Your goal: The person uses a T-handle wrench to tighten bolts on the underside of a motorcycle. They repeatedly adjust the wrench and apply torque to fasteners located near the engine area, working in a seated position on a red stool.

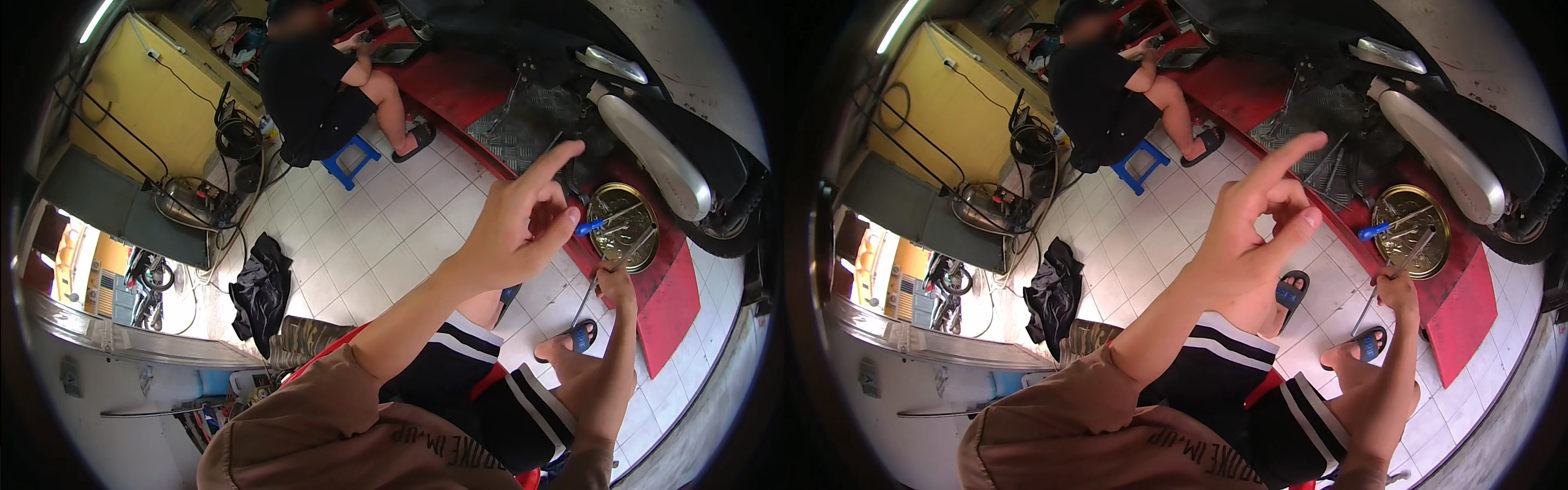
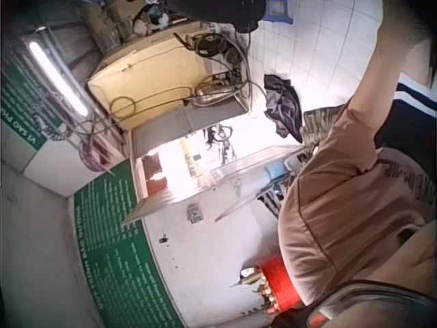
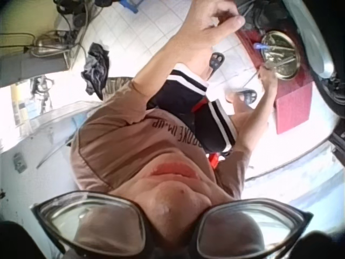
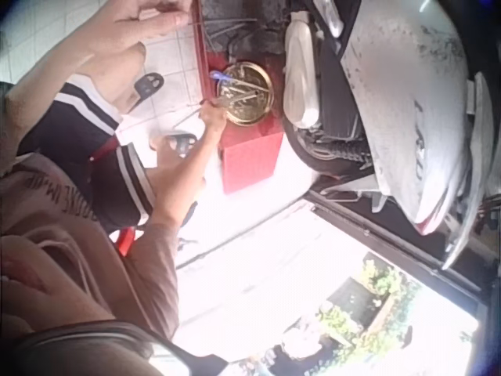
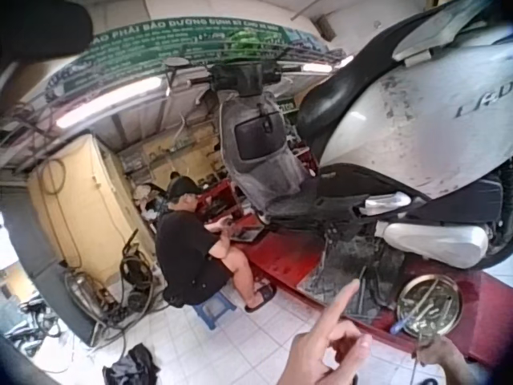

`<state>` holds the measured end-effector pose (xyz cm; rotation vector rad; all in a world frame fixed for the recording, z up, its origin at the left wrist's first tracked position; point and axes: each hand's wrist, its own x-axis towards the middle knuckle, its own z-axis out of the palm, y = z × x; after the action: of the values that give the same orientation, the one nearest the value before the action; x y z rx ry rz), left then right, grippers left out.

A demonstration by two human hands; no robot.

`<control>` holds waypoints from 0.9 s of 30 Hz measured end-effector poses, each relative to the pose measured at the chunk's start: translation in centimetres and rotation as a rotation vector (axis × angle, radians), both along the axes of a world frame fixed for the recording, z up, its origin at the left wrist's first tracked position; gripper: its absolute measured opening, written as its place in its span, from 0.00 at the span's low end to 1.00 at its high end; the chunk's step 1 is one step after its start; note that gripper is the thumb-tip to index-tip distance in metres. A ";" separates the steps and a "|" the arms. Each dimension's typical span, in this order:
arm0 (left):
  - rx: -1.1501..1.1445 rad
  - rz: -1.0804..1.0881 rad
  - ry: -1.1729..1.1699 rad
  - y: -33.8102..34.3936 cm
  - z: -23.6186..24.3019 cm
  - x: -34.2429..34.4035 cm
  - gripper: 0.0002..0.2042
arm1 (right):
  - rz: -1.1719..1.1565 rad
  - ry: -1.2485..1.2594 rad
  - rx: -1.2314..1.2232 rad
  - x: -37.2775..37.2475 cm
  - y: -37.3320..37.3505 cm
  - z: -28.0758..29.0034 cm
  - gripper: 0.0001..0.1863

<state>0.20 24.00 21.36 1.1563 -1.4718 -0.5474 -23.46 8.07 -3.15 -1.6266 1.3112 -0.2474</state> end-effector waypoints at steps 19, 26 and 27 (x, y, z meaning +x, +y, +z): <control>0.607 -0.441 -0.417 -6.4 -19.9 -2.8 0.15 | 0.087 0.273 0.216 -0.8 -0.4 1.8 0.19; 0.803 -0.464 -0.703 -13.0 -25.2 -1.6 0.18 | 0.114 0.445 0.475 -0.9 -0.9 3.3 0.19; 0.792 -0.437 -0.716 -14.3 -25.8 -1.6 0.18 | 0.070 0.470 0.491 -0.8 -0.8 3.3 0.18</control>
<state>-1.39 9.71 -4.47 1.7637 -2.2484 -1.1691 -24.26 7.22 0.14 -1.3387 1.5081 0.4960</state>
